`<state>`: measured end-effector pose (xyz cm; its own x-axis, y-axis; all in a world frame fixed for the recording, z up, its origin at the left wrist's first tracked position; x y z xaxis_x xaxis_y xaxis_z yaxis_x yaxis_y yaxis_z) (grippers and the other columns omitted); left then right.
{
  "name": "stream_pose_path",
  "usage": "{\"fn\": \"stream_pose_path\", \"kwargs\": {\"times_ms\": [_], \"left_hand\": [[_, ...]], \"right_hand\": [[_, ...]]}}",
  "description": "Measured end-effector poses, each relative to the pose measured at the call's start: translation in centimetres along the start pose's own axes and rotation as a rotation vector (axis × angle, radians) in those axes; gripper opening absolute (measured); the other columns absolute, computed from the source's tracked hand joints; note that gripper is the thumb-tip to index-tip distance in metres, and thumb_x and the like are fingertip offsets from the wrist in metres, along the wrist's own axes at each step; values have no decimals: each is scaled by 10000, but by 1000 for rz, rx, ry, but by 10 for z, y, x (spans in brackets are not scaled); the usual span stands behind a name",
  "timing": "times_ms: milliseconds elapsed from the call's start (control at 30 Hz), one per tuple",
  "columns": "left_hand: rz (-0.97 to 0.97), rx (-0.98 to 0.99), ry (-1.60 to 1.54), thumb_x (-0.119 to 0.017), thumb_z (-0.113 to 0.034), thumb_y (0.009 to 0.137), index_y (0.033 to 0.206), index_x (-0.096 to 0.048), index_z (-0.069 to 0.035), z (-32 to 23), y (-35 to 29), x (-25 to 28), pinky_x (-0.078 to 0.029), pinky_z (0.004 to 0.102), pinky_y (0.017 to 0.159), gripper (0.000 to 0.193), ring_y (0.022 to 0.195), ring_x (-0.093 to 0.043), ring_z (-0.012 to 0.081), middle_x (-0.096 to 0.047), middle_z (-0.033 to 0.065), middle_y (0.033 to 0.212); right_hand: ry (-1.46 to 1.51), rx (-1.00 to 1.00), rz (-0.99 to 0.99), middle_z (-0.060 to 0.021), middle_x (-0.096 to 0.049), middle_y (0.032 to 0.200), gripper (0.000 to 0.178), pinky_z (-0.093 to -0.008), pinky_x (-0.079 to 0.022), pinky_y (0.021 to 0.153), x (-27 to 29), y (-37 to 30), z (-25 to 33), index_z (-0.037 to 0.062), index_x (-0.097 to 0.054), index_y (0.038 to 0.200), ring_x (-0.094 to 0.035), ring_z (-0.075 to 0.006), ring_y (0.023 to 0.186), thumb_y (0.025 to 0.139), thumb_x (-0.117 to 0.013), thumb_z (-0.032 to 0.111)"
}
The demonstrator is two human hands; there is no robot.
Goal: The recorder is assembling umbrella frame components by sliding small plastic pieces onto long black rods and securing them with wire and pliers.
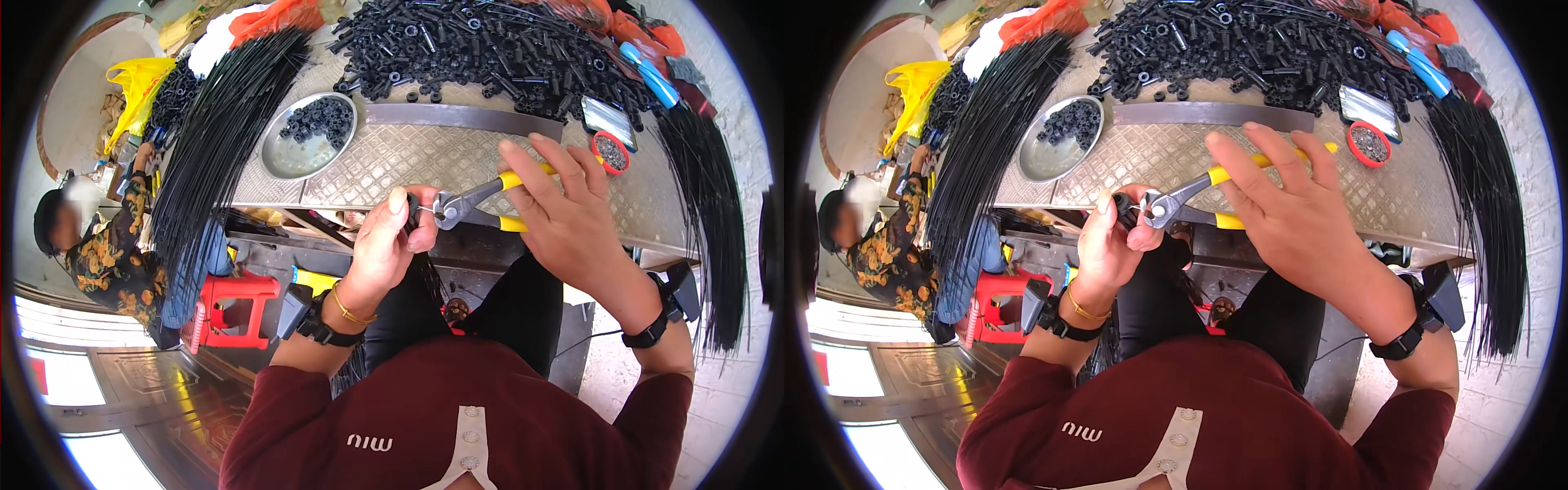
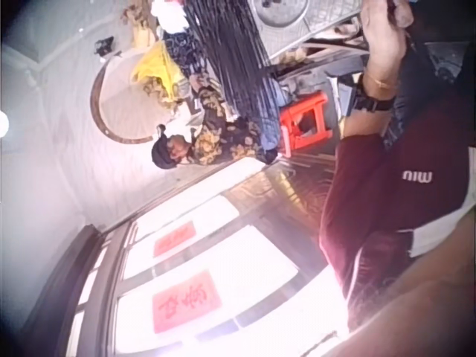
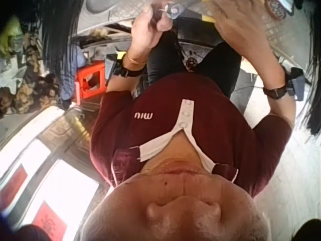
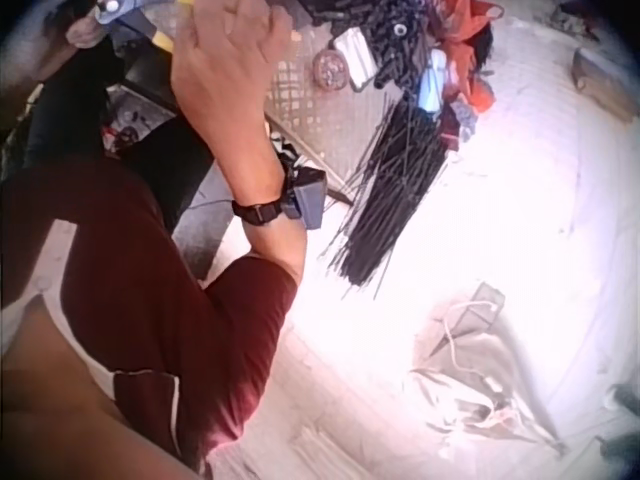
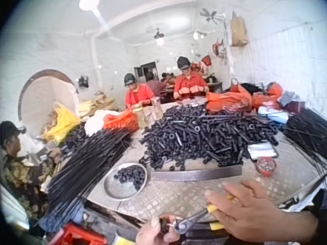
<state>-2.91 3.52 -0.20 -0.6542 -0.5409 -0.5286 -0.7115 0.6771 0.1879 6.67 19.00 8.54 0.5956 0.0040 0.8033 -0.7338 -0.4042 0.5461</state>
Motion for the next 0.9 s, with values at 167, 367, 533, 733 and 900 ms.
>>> {"fn": "stream_pose_path", "kwargs": {"times_ms": [167, 367, 533, 733, 900], "left_hand": [[-1, -1, -4, -414, -463, 926, 964, -520, 0, 0, -2, 1, -254, 251, 501, 477, 521, -317, 94, -392, -1, 590], [-14, 3, -9, -419, -492, 916, 952, -523, -4, 1, -2, 2, -250, 246, 500, 500, 521, -312, 92, -383, -3, 583], [78, 48, 36, -387, -407, 958, 891, -511, -9, -5, -2, -5, -246, 237, 496, 421, 526, -319, 85, -408, -3, 592], [136, 128, 198, -457, -337, 929, 1227, -471, 62, -21, -17, -18, -356, 228, 545, 498, 567, -407, 83, -452, -4, 651], [252, -130, 396, -556, -88, 857, 1137, -574, -10, -2, -60, -22, -466, 265, 787, 291, 866, -631, 170, -656, 92, 974]], "right_hand": [[-11, 24, -19, -36, -448, 1332, 227, -453, -329, 917, -4, 2, 0, 42, -617, 912, -424, -270, 1156, 686, -623, 68], [-16, 58, -18, -29, -485, 1292, 162, -424, -336, 854, 0, 8, 0, 34, -616, 884, -453, -262, 1067, 730, -587, 77], [47, 70, 74, -9, -515, 1209, 111, -394, -340, 801, 5, 10, -5, 51, -628, 842, -470, -218, 946, 793, -556, 120], [351, 10, 478, -73, -581, 1078, 100, -392, -414, 709, 15, 24, -5, 56, -574, 786, -550, -283, 820, 790, -599, 153], [1920, -920, 1484, -221, -641, 770, 222, -394, -510, 558, -43, -80, 29, 1, -515, 921, -638, -329, 620, 763, -638, 97]]}}
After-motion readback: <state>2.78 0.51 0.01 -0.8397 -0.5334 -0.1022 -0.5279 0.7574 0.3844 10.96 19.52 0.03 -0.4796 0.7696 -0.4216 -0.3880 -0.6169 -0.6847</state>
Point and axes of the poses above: each hand's wrist, its own y-axis towards the middle knuckle, its own x-axis out of the back of the hand, z = x × y, the point moved 5 cm from there along y, towards the middle knuckle
